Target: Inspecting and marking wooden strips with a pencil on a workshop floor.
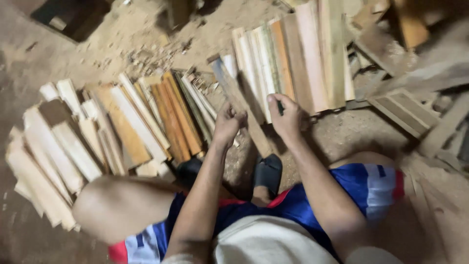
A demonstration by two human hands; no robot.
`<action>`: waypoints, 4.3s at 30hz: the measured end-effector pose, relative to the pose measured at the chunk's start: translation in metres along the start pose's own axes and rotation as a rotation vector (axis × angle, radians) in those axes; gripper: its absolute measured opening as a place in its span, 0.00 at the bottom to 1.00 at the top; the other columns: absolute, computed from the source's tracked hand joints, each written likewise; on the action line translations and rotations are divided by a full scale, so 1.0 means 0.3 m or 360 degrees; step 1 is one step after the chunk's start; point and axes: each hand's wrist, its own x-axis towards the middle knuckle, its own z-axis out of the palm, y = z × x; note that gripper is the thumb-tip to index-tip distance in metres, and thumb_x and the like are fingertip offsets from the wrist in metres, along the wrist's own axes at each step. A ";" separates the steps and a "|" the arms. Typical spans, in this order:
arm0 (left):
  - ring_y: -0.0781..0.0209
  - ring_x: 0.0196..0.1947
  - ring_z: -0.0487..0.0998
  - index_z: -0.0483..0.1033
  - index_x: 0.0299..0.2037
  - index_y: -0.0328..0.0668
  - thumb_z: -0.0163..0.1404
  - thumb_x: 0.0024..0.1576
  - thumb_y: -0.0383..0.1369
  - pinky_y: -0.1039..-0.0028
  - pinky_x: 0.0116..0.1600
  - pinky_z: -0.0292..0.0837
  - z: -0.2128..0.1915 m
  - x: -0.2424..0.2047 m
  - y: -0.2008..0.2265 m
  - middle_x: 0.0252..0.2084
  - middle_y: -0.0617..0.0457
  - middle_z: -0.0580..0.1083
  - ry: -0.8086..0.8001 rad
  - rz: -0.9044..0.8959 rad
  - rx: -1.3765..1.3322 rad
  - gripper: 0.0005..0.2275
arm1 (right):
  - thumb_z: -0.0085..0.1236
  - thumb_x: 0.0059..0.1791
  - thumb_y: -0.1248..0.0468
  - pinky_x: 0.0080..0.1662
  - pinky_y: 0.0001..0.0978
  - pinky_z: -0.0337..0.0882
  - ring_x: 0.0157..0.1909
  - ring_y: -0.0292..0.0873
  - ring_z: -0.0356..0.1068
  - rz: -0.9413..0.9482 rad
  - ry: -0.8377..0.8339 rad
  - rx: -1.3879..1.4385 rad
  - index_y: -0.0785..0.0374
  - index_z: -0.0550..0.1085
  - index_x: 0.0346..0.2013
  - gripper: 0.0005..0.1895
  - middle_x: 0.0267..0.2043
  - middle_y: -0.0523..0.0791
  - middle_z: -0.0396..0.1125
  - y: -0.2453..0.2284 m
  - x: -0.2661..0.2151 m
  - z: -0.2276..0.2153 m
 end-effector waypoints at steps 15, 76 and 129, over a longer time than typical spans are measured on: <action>0.36 0.54 0.77 0.78 0.53 0.43 0.47 0.62 0.47 0.48 0.56 0.75 -0.506 -0.105 0.011 0.48 0.37 0.78 0.0644 0.0159 0.0834 0.19 | 0.74 0.41 0.55 0.45 0.47 0.75 0.49 0.58 0.75 0.0135 -0.0700 -0.0094 0.56 0.76 0.55 0.29 0.45 0.54 0.75 -0.152 -0.399 0.308; 0.58 0.30 0.83 0.74 0.42 0.36 0.64 0.47 0.20 0.70 0.30 0.82 -0.246 -0.408 0.053 0.30 0.49 0.78 -0.0213 -0.0005 0.0093 0.15 | 0.74 0.37 0.74 0.44 0.28 0.76 0.43 0.35 0.72 -0.0025 -0.0465 0.0561 0.60 0.77 0.55 0.32 0.45 0.48 0.75 -0.303 -0.264 0.078; 0.44 0.42 0.84 0.69 0.59 0.39 0.65 0.52 0.26 0.52 0.44 0.84 -0.345 -0.309 0.057 0.49 0.40 0.78 -0.0187 0.0266 -0.0696 0.25 | 0.77 0.40 0.64 0.51 0.47 0.75 0.51 0.57 0.75 -0.0672 -0.0468 0.0111 0.62 0.77 0.59 0.33 0.49 0.54 0.75 -0.228 -0.424 0.054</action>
